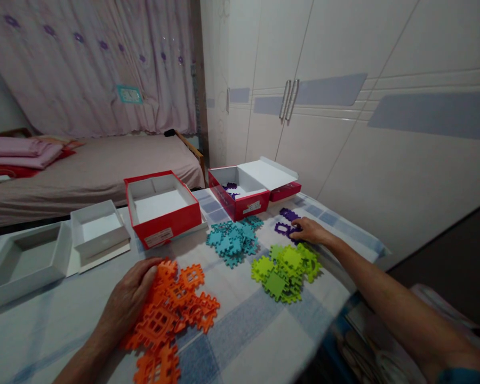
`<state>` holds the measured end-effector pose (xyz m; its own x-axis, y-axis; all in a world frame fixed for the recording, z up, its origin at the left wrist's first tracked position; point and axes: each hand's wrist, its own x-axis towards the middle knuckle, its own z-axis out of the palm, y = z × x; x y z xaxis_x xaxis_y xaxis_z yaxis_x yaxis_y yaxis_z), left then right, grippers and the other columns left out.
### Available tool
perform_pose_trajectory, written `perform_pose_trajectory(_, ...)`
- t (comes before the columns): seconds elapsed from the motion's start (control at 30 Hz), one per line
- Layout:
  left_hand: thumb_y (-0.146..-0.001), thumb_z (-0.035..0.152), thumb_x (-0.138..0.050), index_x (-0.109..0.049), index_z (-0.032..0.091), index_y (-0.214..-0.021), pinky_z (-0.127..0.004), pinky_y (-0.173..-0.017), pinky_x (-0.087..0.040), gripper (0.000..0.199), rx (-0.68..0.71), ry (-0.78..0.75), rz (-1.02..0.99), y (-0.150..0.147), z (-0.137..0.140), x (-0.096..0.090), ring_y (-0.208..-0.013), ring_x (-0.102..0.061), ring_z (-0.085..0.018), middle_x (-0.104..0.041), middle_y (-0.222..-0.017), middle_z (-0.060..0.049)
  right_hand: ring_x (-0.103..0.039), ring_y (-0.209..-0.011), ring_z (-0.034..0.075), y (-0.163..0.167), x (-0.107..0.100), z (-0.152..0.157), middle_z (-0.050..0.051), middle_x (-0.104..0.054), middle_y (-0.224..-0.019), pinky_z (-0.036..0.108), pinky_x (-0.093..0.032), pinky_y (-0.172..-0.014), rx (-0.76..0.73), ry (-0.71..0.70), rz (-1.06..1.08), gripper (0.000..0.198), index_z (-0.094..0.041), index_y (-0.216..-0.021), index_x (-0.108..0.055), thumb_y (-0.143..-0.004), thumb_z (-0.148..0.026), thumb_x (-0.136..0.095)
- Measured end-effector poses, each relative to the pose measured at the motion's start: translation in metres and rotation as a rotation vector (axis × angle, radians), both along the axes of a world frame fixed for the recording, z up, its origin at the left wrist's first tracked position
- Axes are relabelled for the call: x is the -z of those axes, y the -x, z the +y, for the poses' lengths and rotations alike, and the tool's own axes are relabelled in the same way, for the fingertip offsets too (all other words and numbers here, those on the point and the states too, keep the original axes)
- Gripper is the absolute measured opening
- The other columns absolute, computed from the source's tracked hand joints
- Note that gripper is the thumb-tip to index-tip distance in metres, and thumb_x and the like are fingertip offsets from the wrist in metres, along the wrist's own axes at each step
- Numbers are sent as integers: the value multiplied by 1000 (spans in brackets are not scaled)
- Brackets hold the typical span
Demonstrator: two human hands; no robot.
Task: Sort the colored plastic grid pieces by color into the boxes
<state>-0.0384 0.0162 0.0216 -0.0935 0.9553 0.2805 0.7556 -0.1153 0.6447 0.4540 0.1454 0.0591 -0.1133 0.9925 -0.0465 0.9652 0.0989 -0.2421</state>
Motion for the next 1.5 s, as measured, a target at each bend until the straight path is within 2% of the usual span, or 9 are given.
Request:
perform_pose_trajectory(0.2,-85,55,-38,-66,23,-102,-35,-95,-49,46,5,-13,0,1,-1,1,-104,-65,-23,-70,-109,-6,-63,-75,20,-9,1,1,6,-70,-80,27,-45,-66,10,-38,59,36,-12,-95,-71,-71,-37,-63)
perform_pose_trajectory(0.33,-84,56,-38,-66,23,-101,-36,-95,-49,47,-3,-7,4,1,0,1,-103,-65,-23,-71,-108,-6,-62,-89,23,-14,-4,6,10,-70,-99,30,-46,-76,56,-127,92,39,-12,-101,-70,-75,-39,-59)
perform_pose_trajectory(0.43,-84,56,-38,-66,23,-102,-36,-95,-49,47,-3,4,5,0,0,0,-103,-65,-24,-70,-109,-6,-62,-93,23,-13,-7,7,10,-68,-106,29,-46,-78,16,-95,79,43,-14,-108,-67,-76,-42,-60)
perform_pose_trajectory(0.57,-83,57,-38,-66,23,-100,-37,-96,-49,47,-6,18,-12,-1,-1,-3,-102,-65,-24,-70,-108,-6,-63,-93,25,-7,-3,0,11,-67,-106,29,-47,-78,19,0,-37,50,-14,-107,-68,-66,-43,-69)
perform_pose_trajectory(0.77,-83,57,-37,-66,23,-102,-38,-97,-48,48,-8,10,-7,0,0,-1,-104,-64,-24,-70,-109,-7,-63,-87,24,-7,1,-7,11,-68,-101,27,-47,-73,54,-27,-61,38,-15,-97,-71,-63,-32,-69)
perform_pose_trajectory(1.03,-84,56,-39,-67,24,-102,-36,-96,-49,46,-5,1,4,5,2,6,-104,-65,-23,-70,-109,-5,-59,-99,24,0,-10,8,10,-67,-106,28,-44,-82,74,-132,-44,37,-16,-106,-68,-73,-32,-61)
perform_pose_trajectory(1.27,-84,56,-39,-66,23,-102,-38,-98,-47,47,6,11,-13,2,0,1,-106,-64,-24,-70,-111,-6,-60,-99,27,37,8,12,14,-65,-108,30,-46,-77,96,-115,-48,46,-14,-108,-67,-73,-43,-64)
perform_pose_trajectory(1.4,-84,57,-38,-66,23,-102,-39,-100,-46,48,-3,20,-25,0,0,-1,-107,-63,-24,-69,-112,-6,-59,-105,30,42,11,9,18,-64,-114,32,-45,-85,100,-133,-45,49,-10,-115,-65,-70,-31,-66)
perform_pose_trajectory(1.5,-83,58,-38,-66,23,-102,-39,-98,-47,48,-5,25,-29,-1,-1,-2,-106,-63,-24,-69,-110,-6,-62,-102,28,39,0,8,17,-66,-111,31,-46,-86,87,-143,-16,47,-9,-115,-65,-71,-25,-65)
